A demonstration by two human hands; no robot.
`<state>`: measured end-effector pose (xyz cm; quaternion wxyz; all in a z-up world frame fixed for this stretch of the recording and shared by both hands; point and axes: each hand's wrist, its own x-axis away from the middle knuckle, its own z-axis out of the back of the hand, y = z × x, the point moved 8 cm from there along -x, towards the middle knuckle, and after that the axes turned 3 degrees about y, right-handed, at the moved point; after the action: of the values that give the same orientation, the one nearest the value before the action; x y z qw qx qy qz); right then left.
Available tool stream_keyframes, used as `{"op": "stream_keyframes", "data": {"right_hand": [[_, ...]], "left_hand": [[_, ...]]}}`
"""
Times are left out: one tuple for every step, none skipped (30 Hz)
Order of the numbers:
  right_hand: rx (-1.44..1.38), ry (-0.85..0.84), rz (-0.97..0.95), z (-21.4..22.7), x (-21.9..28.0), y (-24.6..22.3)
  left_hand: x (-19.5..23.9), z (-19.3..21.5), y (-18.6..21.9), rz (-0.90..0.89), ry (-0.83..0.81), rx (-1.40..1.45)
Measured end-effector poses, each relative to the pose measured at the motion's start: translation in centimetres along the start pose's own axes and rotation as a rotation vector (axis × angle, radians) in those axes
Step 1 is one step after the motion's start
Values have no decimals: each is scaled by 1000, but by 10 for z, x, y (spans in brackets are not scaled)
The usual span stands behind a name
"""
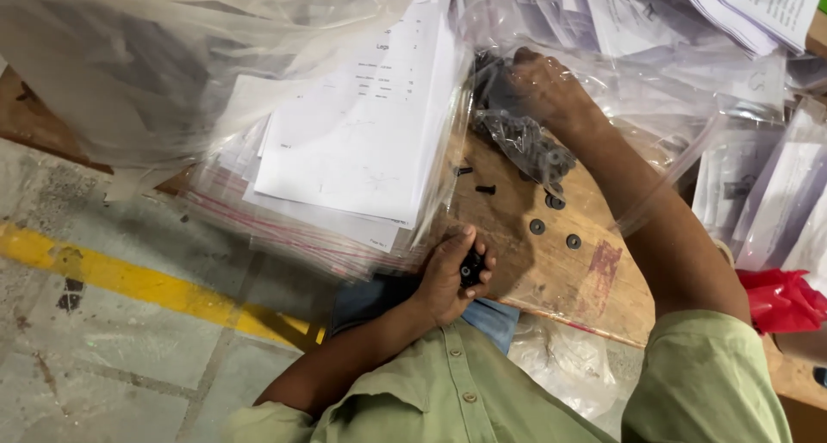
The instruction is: The person counts black screws and washers at a workbench. They take screws from an open plastic bag, count them into their palm, transfer and group them on the table, and handle loose washers while referring to printed instruction sheets.
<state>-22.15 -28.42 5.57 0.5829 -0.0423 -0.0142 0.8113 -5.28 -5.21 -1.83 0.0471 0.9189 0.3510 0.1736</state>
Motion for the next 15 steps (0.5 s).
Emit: {"op": "stream_keyframes", "data": {"right_hand": [[331, 183, 364, -10, 9, -8], [328, 180, 365, 5, 0, -24], [156, -87, 35, 4, -15, -13], [-21, -353, -298, -1, -14, -4], [-22, -354, -302, -11, -5, 10], [-125, -177, -239, -9, -4, 18], [-226, 0, -174, -7, 0, 28], [-229, -6, -175, 9, 14, 22], [-368, 87, -146, 32, 27, 15], [-508, 183, -120, 56, 42, 9], [-512, 179, -125, 71, 47, -4], [-659, 186, -264, 84, 57, -4], [-805, 193, -403, 95, 68, -5], [-803, 199, -415, 108, 91, -20], [-1096, 311, -480, 121, 115, -31]], "left_hand": [[0, -2, 1, -13, -17, -3], [0, 0, 0, -13, -14, -1], [0, 2, -2, -11, -9, -1], [-1, 3, -3, -3, -6, -4], [-1, 4, -4, 2, -6, -5], [-1, 4, -5, 13, -11, 7], [-1, 5, -6, 24, -16, 18], [-1, 5, -5, 26, -11, 23], [0, 4, -5, 38, -9, 25], [1, 4, -5, 54, -7, 24], [1, 4, -6, 59, -1, 25], [0, 2, -6, 57, -23, 20], [-2, -1, -7, 55, -46, 14], [-2, -2, -8, 68, -47, 12], [-3, -3, -8, 55, -67, 23]]}}
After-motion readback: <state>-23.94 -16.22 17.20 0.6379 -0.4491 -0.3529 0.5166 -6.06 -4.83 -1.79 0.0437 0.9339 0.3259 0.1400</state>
